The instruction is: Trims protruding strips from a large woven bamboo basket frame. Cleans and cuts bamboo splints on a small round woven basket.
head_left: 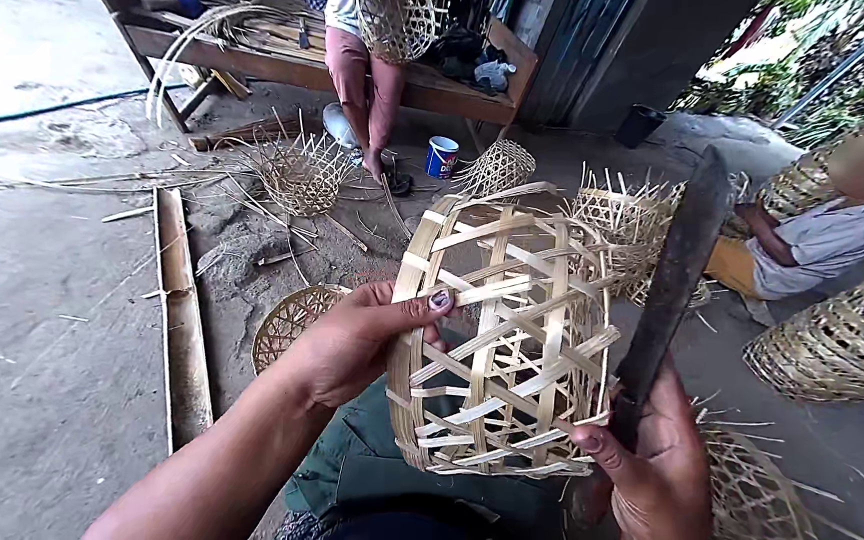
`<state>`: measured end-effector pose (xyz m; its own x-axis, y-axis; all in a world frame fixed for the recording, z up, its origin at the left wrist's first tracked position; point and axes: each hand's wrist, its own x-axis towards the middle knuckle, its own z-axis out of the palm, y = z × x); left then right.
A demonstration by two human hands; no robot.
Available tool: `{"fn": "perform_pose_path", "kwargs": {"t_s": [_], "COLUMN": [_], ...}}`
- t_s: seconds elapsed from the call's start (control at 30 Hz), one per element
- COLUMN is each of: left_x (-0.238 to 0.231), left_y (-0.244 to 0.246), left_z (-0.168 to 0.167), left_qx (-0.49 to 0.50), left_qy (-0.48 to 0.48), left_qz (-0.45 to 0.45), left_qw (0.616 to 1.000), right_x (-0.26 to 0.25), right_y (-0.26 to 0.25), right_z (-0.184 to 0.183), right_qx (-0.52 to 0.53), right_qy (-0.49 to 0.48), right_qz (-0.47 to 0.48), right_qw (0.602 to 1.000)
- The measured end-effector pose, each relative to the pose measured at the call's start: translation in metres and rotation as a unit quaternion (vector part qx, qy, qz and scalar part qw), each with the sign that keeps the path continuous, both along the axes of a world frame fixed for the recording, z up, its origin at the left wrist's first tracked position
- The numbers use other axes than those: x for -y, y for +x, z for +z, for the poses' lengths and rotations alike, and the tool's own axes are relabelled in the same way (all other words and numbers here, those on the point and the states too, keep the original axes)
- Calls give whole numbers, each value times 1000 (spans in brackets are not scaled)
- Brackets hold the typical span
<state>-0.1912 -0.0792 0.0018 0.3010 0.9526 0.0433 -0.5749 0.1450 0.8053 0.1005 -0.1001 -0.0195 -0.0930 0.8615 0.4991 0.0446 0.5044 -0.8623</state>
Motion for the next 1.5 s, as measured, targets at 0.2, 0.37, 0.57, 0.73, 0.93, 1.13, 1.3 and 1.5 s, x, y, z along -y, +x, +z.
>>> {"fn": "perform_pose_path", "kwargs": {"t_s": [0.2,0.37,0.57,0.73,0.93,1.13,1.3,1.5], "left_x": [1,5,14,-3,-11,-10,-5,1], "left_y": [-3,0,30,52,74,85,92,107], "left_z": [-22,-30,-3,-1,-14,-13,-24,-34], "left_qx": [3,-66,-39,-68,-103,-159,-77,-105], "left_qy": [-4,34,123,147,143,127,86,189], "left_qz": [-67,-149,-51,-7,-34,-8,-38,50], "left_qw": [998,986,990,987,984,979,993,975], "right_x": [-5,-12,-8,13,10,10,13,3], "right_y": [10,34,43,39,28,23,11,11], "right_z": [-9,-17,19,48,40,35,19,12], "right_qx": [-6,5,139,27,-66,-45,235,499], "right_qy": [-9,-23,107,4,-167,-130,67,228], "right_qz": [34,87,-141,39,245,175,-86,-267], "right_qw": [999,996,974,999,953,975,966,793]}}
